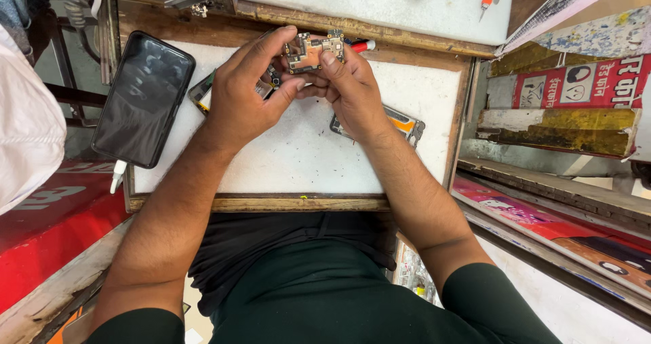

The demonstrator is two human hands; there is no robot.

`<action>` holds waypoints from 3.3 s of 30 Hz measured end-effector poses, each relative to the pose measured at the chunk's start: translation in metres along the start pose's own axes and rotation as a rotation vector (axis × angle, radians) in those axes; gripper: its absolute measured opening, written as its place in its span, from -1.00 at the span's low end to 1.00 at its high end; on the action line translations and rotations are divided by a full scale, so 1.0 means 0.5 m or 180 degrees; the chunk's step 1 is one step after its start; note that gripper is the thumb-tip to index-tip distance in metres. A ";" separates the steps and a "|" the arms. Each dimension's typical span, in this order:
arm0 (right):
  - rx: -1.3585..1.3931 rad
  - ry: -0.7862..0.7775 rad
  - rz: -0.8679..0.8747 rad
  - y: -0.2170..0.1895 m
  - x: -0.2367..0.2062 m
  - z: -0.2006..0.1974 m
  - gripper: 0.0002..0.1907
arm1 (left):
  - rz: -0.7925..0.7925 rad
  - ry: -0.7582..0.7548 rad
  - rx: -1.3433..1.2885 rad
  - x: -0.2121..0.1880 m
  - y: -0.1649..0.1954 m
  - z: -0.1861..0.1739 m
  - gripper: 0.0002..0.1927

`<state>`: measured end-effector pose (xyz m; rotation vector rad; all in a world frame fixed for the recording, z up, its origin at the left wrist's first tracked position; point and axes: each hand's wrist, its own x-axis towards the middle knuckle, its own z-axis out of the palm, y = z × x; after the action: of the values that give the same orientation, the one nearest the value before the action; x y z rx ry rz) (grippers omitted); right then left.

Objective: The person cleans a small electronic component with a spray bottle and a cotton swab, then uses a small tool to adjust parts on the component. The work is performed on a cluttered workbench with other phone parts and tools visible.

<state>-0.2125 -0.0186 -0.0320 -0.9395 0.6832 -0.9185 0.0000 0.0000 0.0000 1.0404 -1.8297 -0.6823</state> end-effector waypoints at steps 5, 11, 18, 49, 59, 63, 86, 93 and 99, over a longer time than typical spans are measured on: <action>-0.0029 -0.0036 -0.0064 0.001 0.000 -0.003 -0.49 | -0.0022 0.0083 0.0100 -0.009 -0.010 -0.001 -0.35; -0.1114 0.0374 -0.0429 -0.072 -0.003 -0.028 -0.53 | -0.0173 0.0395 -0.0130 0.004 -0.011 0.000 -0.39; -0.1894 0.1017 -0.0712 -0.143 -0.073 -0.053 -0.65 | -0.0247 0.0541 -0.0307 -0.006 -0.013 0.003 -0.40; -0.4409 0.1385 0.1082 -0.109 -0.169 0.094 -0.36 | -0.0067 0.0283 -0.0288 -0.017 0.007 -0.010 -0.39; -0.1601 0.0334 -0.0432 -0.072 -0.054 -0.020 -0.62 | -0.0105 -0.0173 -0.0006 -0.009 0.009 -0.001 -0.38; -0.1179 0.0574 -0.0311 -0.027 -0.054 -0.034 -0.63 | -0.0161 -0.0266 0.0100 -0.010 0.001 0.001 -0.38; -0.0751 0.0048 -0.0316 -0.026 -0.055 -0.004 -0.38 | 0.0167 -0.0134 0.0132 -0.003 0.007 0.006 -0.40; -0.0133 -0.0431 -0.0251 -0.043 -0.076 0.004 -0.25 | 0.0766 -0.0181 0.1136 0.011 0.053 0.065 -0.33; 0.1131 0.0148 -0.0084 -0.047 -0.065 -0.028 -0.44 | 0.0656 0.0072 0.0879 0.048 0.079 0.065 -0.45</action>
<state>-0.2470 -0.0017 -0.0139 -0.6139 0.5248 -1.0473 -0.0500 -0.0003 0.0269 1.0098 -2.0158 -0.2992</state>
